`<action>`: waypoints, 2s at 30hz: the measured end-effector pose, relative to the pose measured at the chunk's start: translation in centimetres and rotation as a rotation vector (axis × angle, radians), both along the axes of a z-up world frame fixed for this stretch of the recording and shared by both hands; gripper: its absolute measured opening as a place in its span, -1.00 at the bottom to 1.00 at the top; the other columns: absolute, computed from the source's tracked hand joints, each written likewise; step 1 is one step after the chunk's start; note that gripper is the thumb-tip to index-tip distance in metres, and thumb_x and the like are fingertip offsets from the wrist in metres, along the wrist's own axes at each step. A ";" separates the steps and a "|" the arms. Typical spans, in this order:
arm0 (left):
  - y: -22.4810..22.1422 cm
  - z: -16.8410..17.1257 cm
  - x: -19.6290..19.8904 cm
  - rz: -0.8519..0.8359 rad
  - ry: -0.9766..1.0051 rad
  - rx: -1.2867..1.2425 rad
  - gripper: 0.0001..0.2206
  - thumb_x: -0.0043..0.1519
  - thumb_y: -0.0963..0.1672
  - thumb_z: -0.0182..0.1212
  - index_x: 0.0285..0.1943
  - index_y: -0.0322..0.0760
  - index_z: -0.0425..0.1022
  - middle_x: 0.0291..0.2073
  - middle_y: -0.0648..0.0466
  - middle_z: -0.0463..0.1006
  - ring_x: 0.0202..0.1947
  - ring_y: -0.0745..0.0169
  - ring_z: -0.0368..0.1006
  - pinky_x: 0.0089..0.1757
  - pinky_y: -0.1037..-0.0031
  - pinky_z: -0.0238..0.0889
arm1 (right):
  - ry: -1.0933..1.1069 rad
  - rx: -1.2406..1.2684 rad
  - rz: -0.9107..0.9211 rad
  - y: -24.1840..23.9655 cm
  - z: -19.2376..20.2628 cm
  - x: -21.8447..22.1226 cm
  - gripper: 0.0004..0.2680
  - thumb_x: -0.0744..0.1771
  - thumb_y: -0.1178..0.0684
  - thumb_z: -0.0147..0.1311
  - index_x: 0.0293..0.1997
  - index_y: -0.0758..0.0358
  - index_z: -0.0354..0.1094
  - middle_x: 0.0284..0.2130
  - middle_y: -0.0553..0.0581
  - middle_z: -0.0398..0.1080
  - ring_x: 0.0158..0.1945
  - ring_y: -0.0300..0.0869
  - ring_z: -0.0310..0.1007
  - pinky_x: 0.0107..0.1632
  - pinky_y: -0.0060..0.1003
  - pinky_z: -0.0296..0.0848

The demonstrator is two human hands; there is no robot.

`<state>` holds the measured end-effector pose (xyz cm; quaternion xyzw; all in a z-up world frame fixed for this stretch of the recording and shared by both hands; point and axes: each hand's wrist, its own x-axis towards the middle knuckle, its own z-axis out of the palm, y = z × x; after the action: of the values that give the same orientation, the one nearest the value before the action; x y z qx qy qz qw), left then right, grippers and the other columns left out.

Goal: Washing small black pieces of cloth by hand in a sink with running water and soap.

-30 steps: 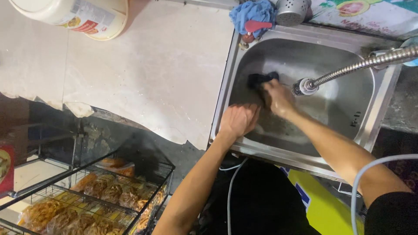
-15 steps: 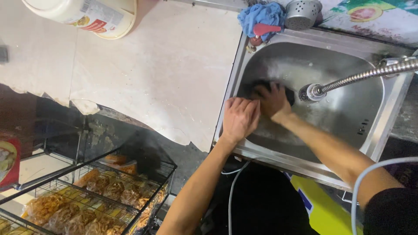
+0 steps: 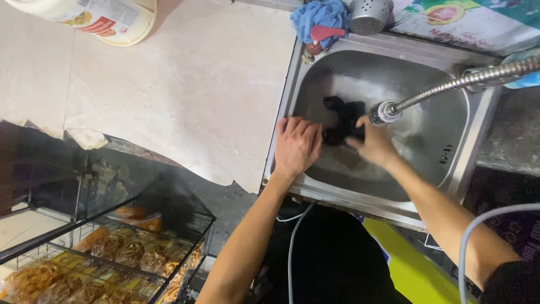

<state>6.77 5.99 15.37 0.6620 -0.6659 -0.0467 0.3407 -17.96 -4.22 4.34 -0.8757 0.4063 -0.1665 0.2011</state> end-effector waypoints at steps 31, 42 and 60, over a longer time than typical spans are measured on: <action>-7.2 -15.4 -6.1 0.051 0.621 0.447 -0.69 0.23 -0.15 0.20 0.18 -0.12 0.52 0.00 -0.19 0.62 0.02 -0.16 0.60 0.04 0.15 0.45 | -0.028 0.330 -0.259 -3.0 0.6 -1.8 -0.83 0.29 0.06 0.04 -0.16 0.35 0.43 -0.21 0.33 0.50 -0.08 0.14 0.50 -0.05 0.06 0.45; -6.5 -22.1 -6.7 0.053 -0.050 0.561 -0.73 0.24 -0.21 0.20 0.11 -0.45 0.41 -0.09 -0.32 0.51 -0.16 -0.30 0.52 -0.15 0.02 0.39 | 0.485 0.087 -0.235 -1.8 -4.2 2.5 -0.56 0.35 -0.02 0.08 0.40 0.28 0.23 0.06 0.45 0.24 0.11 0.29 0.29 0.15 0.31 0.29; -5.2 -14.8 -6.4 -0.468 -0.082 1.122 -0.54 0.02 -0.01 0.44 0.07 -0.26 0.62 0.03 -0.20 0.62 0.07 -0.17 0.54 0.05 0.16 0.41 | 0.265 0.241 -0.473 -3.0 -1.3 -8.6 -0.69 0.43 -0.24 0.21 -0.06 0.26 0.51 -0.17 0.34 0.54 -0.04 0.19 0.53 0.09 0.03 0.49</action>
<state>0.33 0.77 0.59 0.5780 -0.6800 -0.4386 -0.1055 -26.59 -7.20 3.08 -0.7406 0.6386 -0.0433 0.2044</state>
